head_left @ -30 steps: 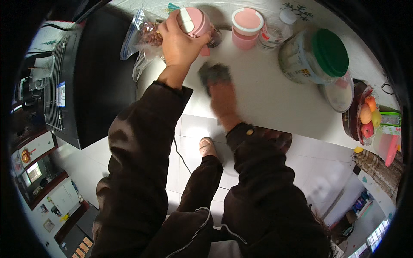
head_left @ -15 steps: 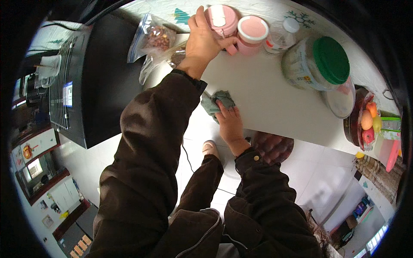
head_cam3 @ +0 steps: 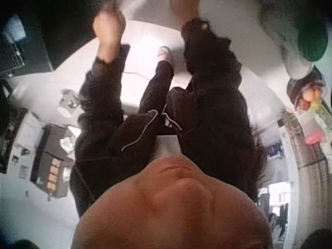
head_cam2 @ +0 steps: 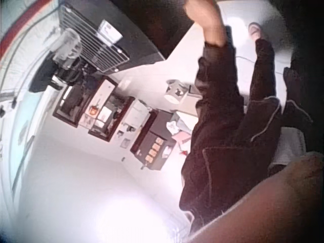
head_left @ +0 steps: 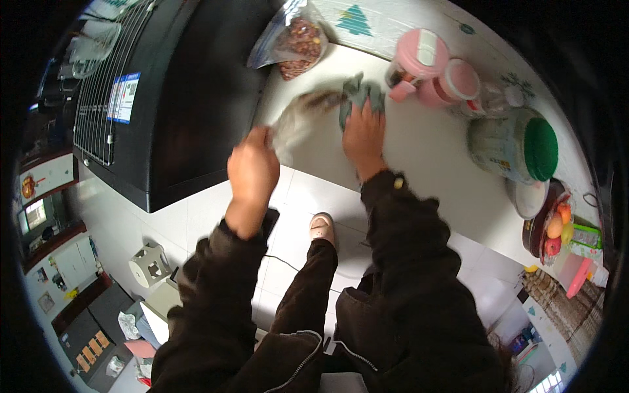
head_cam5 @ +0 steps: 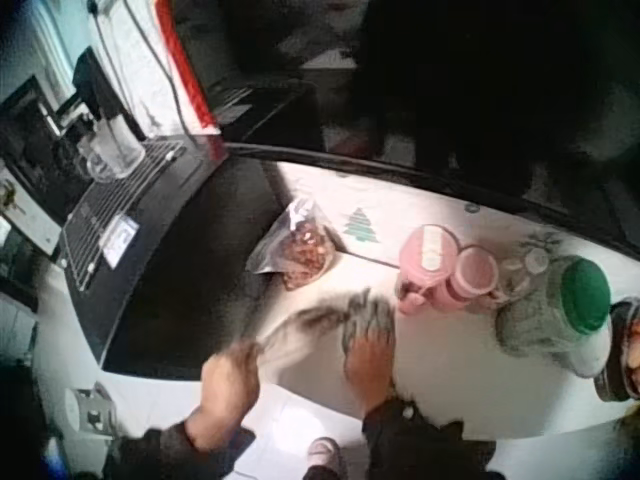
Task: The person wipes a countertop with a cloth, moving aside a fruit bowl, a round container, a jar, and several small jars. They then wipe under a pink basin and a gray tray, placing each item back after cleaning the area beneath.
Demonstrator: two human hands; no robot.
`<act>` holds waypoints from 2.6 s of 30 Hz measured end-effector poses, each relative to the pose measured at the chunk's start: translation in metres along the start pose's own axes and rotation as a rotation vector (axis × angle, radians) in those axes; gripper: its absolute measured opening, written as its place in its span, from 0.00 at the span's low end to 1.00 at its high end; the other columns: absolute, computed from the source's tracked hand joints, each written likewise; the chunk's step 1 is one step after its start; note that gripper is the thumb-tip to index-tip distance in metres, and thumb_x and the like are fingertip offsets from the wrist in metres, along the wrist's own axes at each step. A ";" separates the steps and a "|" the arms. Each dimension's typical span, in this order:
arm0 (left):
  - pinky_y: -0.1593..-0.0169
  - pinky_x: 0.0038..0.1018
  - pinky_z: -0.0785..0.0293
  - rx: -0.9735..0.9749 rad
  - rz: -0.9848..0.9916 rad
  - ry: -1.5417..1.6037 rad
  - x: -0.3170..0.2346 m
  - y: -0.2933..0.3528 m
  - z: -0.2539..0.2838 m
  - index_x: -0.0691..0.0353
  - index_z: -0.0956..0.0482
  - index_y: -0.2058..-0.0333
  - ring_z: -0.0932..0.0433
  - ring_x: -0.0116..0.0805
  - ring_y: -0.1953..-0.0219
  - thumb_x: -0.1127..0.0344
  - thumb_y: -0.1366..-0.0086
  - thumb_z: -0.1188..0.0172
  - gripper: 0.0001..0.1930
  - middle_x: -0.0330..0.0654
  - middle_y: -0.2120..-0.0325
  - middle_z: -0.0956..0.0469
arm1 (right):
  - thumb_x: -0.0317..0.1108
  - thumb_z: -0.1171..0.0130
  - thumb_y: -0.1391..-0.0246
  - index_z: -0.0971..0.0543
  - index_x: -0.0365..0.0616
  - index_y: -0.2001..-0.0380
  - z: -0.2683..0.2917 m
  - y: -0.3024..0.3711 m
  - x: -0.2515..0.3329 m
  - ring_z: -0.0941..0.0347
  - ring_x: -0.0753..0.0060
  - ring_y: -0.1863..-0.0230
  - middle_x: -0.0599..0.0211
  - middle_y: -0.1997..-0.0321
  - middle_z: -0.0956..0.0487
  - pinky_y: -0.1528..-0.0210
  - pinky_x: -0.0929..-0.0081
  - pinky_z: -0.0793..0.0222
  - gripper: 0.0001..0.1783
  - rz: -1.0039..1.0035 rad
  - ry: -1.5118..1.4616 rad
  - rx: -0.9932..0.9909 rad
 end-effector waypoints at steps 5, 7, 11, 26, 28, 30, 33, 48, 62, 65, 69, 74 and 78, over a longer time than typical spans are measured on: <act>0.60 0.41 0.27 0.226 0.067 0.158 0.013 0.075 0.077 0.65 0.22 0.68 0.24 0.52 0.71 0.80 0.51 0.47 0.10 0.51 0.75 0.22 | 0.39 0.55 0.42 0.35 0.48 0.41 -0.044 -0.114 0.007 0.45 0.43 0.37 0.50 0.35 0.41 0.35 0.53 0.55 0.25 -0.089 0.040 0.085; 0.56 0.45 0.29 0.299 0.089 0.183 0.022 0.100 0.092 0.65 0.23 0.69 0.24 0.51 0.72 0.79 0.50 0.46 0.08 0.51 0.76 0.22 | 0.36 0.52 0.45 0.31 0.48 0.44 -0.048 -0.112 0.023 0.39 0.51 0.40 0.55 0.38 0.35 0.37 0.58 0.51 0.23 -0.031 0.064 0.051; 0.57 0.42 0.28 0.410 0.252 0.170 0.048 0.139 0.106 0.66 0.23 0.70 0.24 0.54 0.73 0.78 0.48 0.45 0.06 0.52 0.77 0.23 | 0.32 0.52 0.48 0.27 0.47 0.50 -0.027 -0.034 0.060 0.32 0.54 0.48 0.55 0.43 0.29 0.41 0.60 0.45 0.20 0.292 0.092 0.449; 0.72 0.28 0.29 0.344 0.611 0.255 0.116 0.215 0.115 0.69 0.23 0.67 0.23 0.38 0.78 0.76 0.43 0.48 0.06 0.50 0.81 0.25 | 0.37 0.56 0.43 0.27 0.43 0.49 -0.070 -0.017 0.136 0.41 0.49 0.39 0.53 0.38 0.35 0.35 0.57 0.55 0.21 0.322 0.017 0.357; 0.72 0.27 0.30 0.346 0.615 0.269 0.119 0.218 0.115 0.69 0.23 0.67 0.24 0.36 0.79 0.76 0.43 0.48 0.07 0.49 0.81 0.25 | 0.36 0.55 0.45 0.25 0.44 0.53 -0.071 -0.027 0.143 0.39 0.52 0.40 0.55 0.39 0.35 0.36 0.58 0.54 0.18 0.405 0.180 0.346; 0.72 0.27 0.30 0.345 0.616 0.278 0.122 0.223 0.117 0.69 0.23 0.66 0.24 0.35 0.79 0.77 0.44 0.48 0.07 0.49 0.81 0.25 | 0.34 0.55 0.47 0.24 0.43 0.54 -0.079 -0.056 0.145 0.41 0.58 0.38 0.58 0.41 0.32 0.36 0.61 0.54 0.19 0.319 0.170 0.246; 0.72 0.27 0.30 0.363 0.660 0.235 0.130 0.229 0.117 0.69 0.23 0.65 0.25 0.35 0.78 0.75 0.43 0.46 0.07 0.50 0.81 0.25 | 0.36 0.54 0.49 0.24 0.44 0.53 -0.105 -0.070 0.145 0.40 0.58 0.39 0.58 0.43 0.30 0.35 0.62 0.55 0.21 0.327 0.144 0.224; 0.72 0.22 0.31 0.350 0.686 0.550 0.078 0.191 0.125 0.70 0.24 0.66 0.28 0.26 0.78 0.81 0.45 0.51 0.09 0.41 0.82 0.26 | 0.22 0.51 0.56 0.27 0.39 0.50 -0.033 -0.036 0.059 0.32 0.55 0.65 0.60 0.72 0.27 0.59 0.62 0.39 0.25 0.148 0.088 -0.075; 0.74 0.19 0.33 0.170 0.301 0.831 -0.039 0.014 0.075 0.71 0.24 0.65 0.30 0.21 0.78 0.68 0.35 0.46 0.10 0.38 0.80 0.25 | 0.26 0.49 0.56 0.24 0.41 0.74 0.055 0.122 -0.057 0.32 0.52 0.56 0.59 0.42 0.31 0.47 0.59 0.38 0.05 0.141 -0.060 0.354; 0.76 0.20 0.33 0.189 0.244 0.812 -0.051 -0.040 0.043 0.73 0.23 0.64 0.30 0.22 0.81 0.66 0.37 0.45 0.12 0.40 0.83 0.26 | 0.27 0.50 0.54 0.23 0.40 0.68 0.081 0.148 -0.100 0.33 0.50 0.51 0.58 0.41 0.32 0.44 0.57 0.40 0.09 -0.059 0.106 0.252; 0.74 0.20 0.35 0.315 0.155 0.828 -0.069 -0.101 0.001 0.70 0.22 0.67 0.31 0.23 0.79 0.68 0.39 0.43 0.09 0.37 0.81 0.27 | 0.27 0.50 0.53 0.26 0.41 0.60 0.087 0.166 -0.114 0.37 0.49 0.44 0.60 0.39 0.35 0.40 0.54 0.44 0.14 -0.038 0.046 0.093; 0.73 0.23 0.35 0.726 0.233 0.689 -0.082 -0.157 -0.043 0.65 0.23 0.71 0.24 0.26 0.78 0.61 0.41 0.42 0.11 0.38 0.80 0.23 | 0.29 0.48 0.53 0.28 0.42 0.58 0.081 0.173 -0.122 0.38 0.50 0.42 0.62 0.38 0.36 0.39 0.52 0.45 0.16 -0.063 0.028 0.129; 0.64 0.26 0.35 0.623 0.346 0.859 -0.079 -0.148 -0.048 0.61 0.24 0.61 0.23 0.27 0.66 0.58 0.40 0.43 0.14 0.37 0.70 0.21 | 0.24 0.50 0.53 0.25 0.41 0.60 0.079 0.159 -0.108 0.33 0.45 0.51 0.52 0.42 0.33 0.48 0.54 0.39 0.14 -0.125 0.034 0.033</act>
Point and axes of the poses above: each hand's wrist, its own y-axis away from the middle knuckle, its own z-axis out of the back of the hand, x = y × z, the point moved 2 cm from there along -y, towards the middle knuckle
